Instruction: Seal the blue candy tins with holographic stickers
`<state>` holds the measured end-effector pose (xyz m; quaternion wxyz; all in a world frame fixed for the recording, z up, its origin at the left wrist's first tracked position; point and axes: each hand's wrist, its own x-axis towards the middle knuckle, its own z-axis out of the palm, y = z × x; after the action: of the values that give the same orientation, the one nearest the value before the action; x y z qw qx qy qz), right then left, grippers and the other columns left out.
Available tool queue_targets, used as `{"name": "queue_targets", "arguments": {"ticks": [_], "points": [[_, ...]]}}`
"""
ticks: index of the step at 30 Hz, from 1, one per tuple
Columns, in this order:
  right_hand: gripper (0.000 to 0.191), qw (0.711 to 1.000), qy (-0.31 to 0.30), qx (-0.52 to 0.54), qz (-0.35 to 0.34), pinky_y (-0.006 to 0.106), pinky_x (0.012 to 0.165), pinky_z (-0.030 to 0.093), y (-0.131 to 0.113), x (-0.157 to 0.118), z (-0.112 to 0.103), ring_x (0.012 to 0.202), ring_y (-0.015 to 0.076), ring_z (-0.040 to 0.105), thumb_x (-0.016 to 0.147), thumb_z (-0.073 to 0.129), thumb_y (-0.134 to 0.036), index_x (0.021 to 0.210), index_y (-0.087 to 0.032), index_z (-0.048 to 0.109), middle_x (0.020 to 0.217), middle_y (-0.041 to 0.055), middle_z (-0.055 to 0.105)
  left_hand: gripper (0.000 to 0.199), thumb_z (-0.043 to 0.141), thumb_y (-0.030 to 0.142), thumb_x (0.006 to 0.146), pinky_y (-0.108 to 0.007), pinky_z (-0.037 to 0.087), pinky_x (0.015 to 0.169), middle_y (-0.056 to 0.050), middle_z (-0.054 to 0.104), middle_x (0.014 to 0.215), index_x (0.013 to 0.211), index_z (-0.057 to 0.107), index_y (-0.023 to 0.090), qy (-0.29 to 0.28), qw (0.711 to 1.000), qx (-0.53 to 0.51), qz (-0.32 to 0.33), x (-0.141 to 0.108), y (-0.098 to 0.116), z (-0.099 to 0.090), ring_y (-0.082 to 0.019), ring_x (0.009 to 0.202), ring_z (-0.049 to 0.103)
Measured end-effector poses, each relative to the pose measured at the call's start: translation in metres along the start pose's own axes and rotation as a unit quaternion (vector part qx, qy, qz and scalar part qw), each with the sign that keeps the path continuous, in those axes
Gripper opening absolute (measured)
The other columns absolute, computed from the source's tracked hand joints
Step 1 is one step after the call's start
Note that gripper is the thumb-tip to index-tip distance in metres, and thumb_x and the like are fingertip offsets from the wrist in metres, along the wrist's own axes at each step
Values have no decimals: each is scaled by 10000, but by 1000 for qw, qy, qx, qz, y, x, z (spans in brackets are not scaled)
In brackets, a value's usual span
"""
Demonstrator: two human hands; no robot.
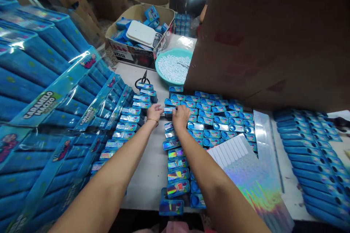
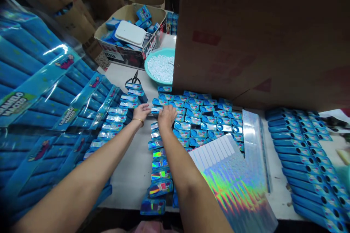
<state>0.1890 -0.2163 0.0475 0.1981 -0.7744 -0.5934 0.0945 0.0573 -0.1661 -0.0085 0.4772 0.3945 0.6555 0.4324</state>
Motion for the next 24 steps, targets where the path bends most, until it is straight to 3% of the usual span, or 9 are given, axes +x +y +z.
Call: {"name": "queue_targets", "arguments": {"ticks": [5, 7, 9, 10, 12, 16, 18, 20, 24], "points": [[303, 975, -68, -93, -190, 401, 764, 315, 11, -3, -18, 927, 258, 438, 881, 380, -177, 1106, -258, 567, 1021, 105, 530, 274, 616, 168, 557, -310, 445, 720, -33, 597, 720, 830, 605, 147, 58, 996, 61, 25, -12, 0, -8, -161, 679, 569], [299, 970, -64, -102, -211, 391, 767, 320, 16, -6, -26, 916, 245, 445, 875, 391, -161, 1100, -239, 571, 1013, 92, 538, 256, 555, 191, 645, -303, 435, 762, -53, 608, 829, 892, 612, 160, 89, 986, 109, 91, -24, 12, -6, -161, 723, 565], [318, 975, -34, -87, -200, 381, 774, 326, 30, -11, -38, 926, 234, 448, 873, 394, -161, 1138, -237, 552, 1068, 81, 531, 261, 506, 233, 724, -292, 430, 783, -63, 603, 926, 954, 612, 171, 92, 967, 155, 178, -42, 28, 7, -162, 764, 561], [339, 979, -13, -74, -190, 380, 788, 328, 44, -14, -47, 943, 231, 447, 869, 401, -164, 1167, -251, 534, 1116, 71, 518, 259, 485, 261, 757, -293, 429, 789, -63, 602, 945, 966, 612, 175, 71, 958, 171, 217, -54, 36, 19, -167, 787, 559], [371, 986, 34, -41, -157, 383, 823, 330, 83, -23, -70, 980, 225, 450, 849, 424, -159, 1183, -279, 530, 1170, 54, 503, 255, 458, 318, 803, -303, 417, 818, -58, 611, 939, 945, 623, 185, -24, 942, 192, 273, -86, 49, 53, -182, 851, 554], [319, 988, 141, 22, -57, 379, 829, 367, 196, -47, -133, 953, 219, 493, 812, 416, -124, 998, -232, 652, 1035, 80, 567, 271, 479, 405, 815, -335, 374, 861, -53, 618, 947, 932, 636, 218, -248, 866, 270, 341, -165, 55, 139, -206, 934, 519], [316, 983, 172, 51, -39, 378, 812, 393, 249, -53, -159, 940, 221, 508, 804, 411, -125, 967, -218, 665, 990, 87, 573, 313, 503, 454, 794, -367, 365, 832, -67, 597, 981, 970, 632, 229, -278, 837, 319, 347, -195, 53, 179, -235, 955, 492], [310, 982, 160, 77, -57, 366, 790, 415, 289, -53, -174, 916, 213, 523, 811, 410, -138, 962, -218, 670, 959, 83, 580, 340, 538, 482, 763, -395, 352, 807, -84, 566, 1021, 977, 632, 234, -277, 822, 359, 345, -213, 50, 213, -265, 979, 463], [311, 990, 67, 68, -107, 345, 783, 428, 325, -42, -171, 902, 188, 540, 835, 438, -157, 1041, -260, 647, 998, 65, 591, 255, 622, 441, 707, -415, 323, 783, -94, 533, 1010, 852, 650, 233, -249, 822, 399, 321, -225, 47, 258, -290, 988, 428]]}}
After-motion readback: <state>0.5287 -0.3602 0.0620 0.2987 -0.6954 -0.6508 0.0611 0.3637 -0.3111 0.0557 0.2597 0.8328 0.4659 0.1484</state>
